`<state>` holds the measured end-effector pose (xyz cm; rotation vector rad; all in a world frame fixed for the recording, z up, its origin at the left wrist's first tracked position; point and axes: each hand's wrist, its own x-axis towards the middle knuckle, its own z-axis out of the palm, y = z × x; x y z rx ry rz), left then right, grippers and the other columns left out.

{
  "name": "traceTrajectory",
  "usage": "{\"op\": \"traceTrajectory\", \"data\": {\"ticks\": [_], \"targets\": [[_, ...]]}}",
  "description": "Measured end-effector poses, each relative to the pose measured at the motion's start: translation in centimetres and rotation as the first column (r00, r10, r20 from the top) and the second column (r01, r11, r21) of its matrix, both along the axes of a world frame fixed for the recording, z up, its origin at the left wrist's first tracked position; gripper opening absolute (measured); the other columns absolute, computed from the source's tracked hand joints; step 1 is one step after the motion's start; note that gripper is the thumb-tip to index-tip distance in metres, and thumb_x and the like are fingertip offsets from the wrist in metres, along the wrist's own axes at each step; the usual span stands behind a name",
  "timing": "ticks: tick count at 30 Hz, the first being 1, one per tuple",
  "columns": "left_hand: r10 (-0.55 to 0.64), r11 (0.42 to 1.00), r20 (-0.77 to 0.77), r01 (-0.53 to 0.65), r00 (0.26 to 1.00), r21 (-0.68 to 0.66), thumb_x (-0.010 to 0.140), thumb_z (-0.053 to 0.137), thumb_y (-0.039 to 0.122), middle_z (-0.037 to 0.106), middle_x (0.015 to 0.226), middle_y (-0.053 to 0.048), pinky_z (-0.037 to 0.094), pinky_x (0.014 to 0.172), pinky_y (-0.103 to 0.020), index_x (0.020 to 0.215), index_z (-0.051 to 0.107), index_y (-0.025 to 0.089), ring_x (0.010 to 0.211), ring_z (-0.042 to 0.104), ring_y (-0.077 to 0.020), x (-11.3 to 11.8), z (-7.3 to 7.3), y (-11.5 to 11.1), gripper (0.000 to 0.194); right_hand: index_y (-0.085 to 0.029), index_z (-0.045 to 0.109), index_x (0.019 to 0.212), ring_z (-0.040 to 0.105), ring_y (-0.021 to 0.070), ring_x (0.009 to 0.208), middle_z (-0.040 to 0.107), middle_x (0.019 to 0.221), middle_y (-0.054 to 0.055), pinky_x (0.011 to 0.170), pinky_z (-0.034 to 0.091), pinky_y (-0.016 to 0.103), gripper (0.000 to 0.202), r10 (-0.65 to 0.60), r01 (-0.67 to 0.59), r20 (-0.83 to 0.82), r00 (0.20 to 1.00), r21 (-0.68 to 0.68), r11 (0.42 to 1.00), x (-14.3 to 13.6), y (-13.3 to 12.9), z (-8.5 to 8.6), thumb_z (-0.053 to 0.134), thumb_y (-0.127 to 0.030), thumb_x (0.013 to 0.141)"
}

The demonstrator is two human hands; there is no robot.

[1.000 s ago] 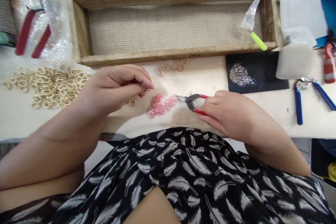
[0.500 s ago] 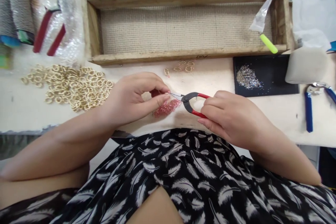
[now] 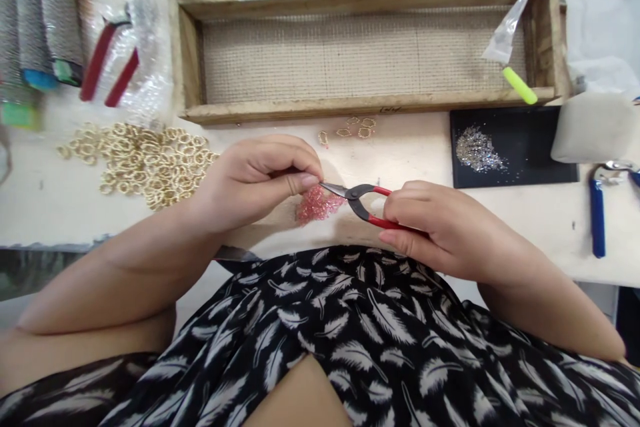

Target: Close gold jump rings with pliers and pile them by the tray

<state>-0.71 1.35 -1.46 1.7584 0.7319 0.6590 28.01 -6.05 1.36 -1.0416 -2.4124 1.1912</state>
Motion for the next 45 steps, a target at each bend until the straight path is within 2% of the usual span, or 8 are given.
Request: {"op": "traceTrajectory", "data": {"ticks": [5,9,14,20,26,33,39,45], "targets": [[0.023,0.998,0.114,-0.016,0.993,-0.065,0.089,0.073,0.014,0.073,0.079,-0.002,0.054,0.071,-0.028,0.079,0.077,0.020,0.075,0.067,-0.0147,0.1,0.0,-0.1,0.013,-0.023,0.066,0.098,0.065,0.0198,0.078,0.071,0.084,0.002,0.076,0.049,0.034,0.017,-0.039,0.026,-0.109,0.993,-0.114,0.993,0.0,0.1,-0.4,0.058,-0.031,0.110],[0.086,0.978,0.258,-0.033,0.962,-0.204,0.087,0.080,0.017,0.072,0.078,-0.002,0.055,0.064,-0.025,0.080,0.079,0.019,0.069,0.066,-0.0121,0.4,-0.8,-0.3,0.006,-0.023,0.070,0.096,0.069,0.0197,0.084,0.075,0.088,0.003,0.077,0.052,0.032,0.023,-0.125,0.073,-0.187,0.974,-0.264,0.962,-0.2,0.2,0.0,0.059,-0.036,0.110],[0.176,0.936,0.407,-0.024,0.896,-0.352,0.084,0.091,0.033,0.071,0.077,-0.001,0.055,0.054,-0.022,0.080,0.080,0.019,0.059,0.063,-0.0083,0.6,-1.8,-0.3,0.018,-0.022,0.075,0.100,0.069,0.0201,0.086,0.075,0.095,0.006,0.077,0.054,0.032,0.034,-0.243,0.104,-0.205,0.948,-0.522,0.847,-0.3,0.0,0.3,0.061,-0.050,0.110],[0.179,0.918,0.488,0.034,0.855,-0.396,0.082,0.092,0.025,0.074,0.079,-0.001,0.057,0.056,-0.018,0.084,0.086,0.021,0.061,0.066,-0.0073,0.8,-1.9,-0.3,0.008,-0.021,0.074,0.087,0.067,0.0185,0.083,0.075,0.090,0.005,0.078,0.053,0.031,0.039,-0.341,0.055,-0.320,0.884,-0.653,0.756,-0.9,-0.1,-0.3,0.068,-0.056,0.105],[0.175,0.915,0.523,0.058,0.834,-0.399,0.083,0.092,0.023,0.074,0.079,-0.002,0.057,0.056,-0.018,0.083,0.085,0.021,0.060,0.066,-0.0075,0.9,-2.0,-0.2,0.007,-0.020,0.072,0.083,0.065,0.0175,0.077,0.075,0.087,0.006,0.074,0.052,0.031,0.041,-0.358,0.008,-0.360,0.862,-0.695,0.719,-1.1,-0.2,-0.6,0.068,-0.055,0.104],[0.176,0.922,0.471,0.023,0.864,-0.386,0.081,0.094,0.037,0.071,0.076,-0.001,0.057,0.056,-0.023,0.078,0.080,0.019,0.058,0.063,-0.0085,0.8,-1.8,-0.2,0.023,-0.019,0.073,0.085,0.066,0.0181,0.076,0.074,0.083,0.006,0.072,0.053,0.031,0.039,-0.359,0.021,-0.387,0.849,-0.656,0.755,-1.1,-0.4,-0.8,0.069,-0.053,0.105],[0.186,0.903,0.504,0.056,0.843,-0.427,0.082,0.094,0.032,0.072,0.076,-0.001,0.058,0.059,-0.022,0.082,0.083,0.019,0.060,0.065,-0.0081,0.8,-1.7,-0.2,0.016,-0.020,0.073,0.084,0.068,0.0182,0.078,0.076,0.085,0.006,0.074,0.055,0.032,0.040,-0.330,0.035,-0.356,0.874,-0.631,0.775,-1.1,0.0,-0.5,0.068,-0.054,0.105],[0.189,0.903,0.546,0.075,0.816,-0.424,0.084,0.092,0.026,0.072,0.077,-0.001,0.058,0.059,-0.019,0.084,0.086,0.021,0.062,0.066,-0.0073,0.8,-1.7,-0.2,0.008,-0.021,0.071,0.084,0.071,0.0181,0.086,0.079,0.093,0.006,0.079,0.055,0.030,0.040,-0.329,0.018,-0.373,0.867,-0.638,0.770,-1.1,0.0,-0.7,0.067,-0.054,0.106]]}}
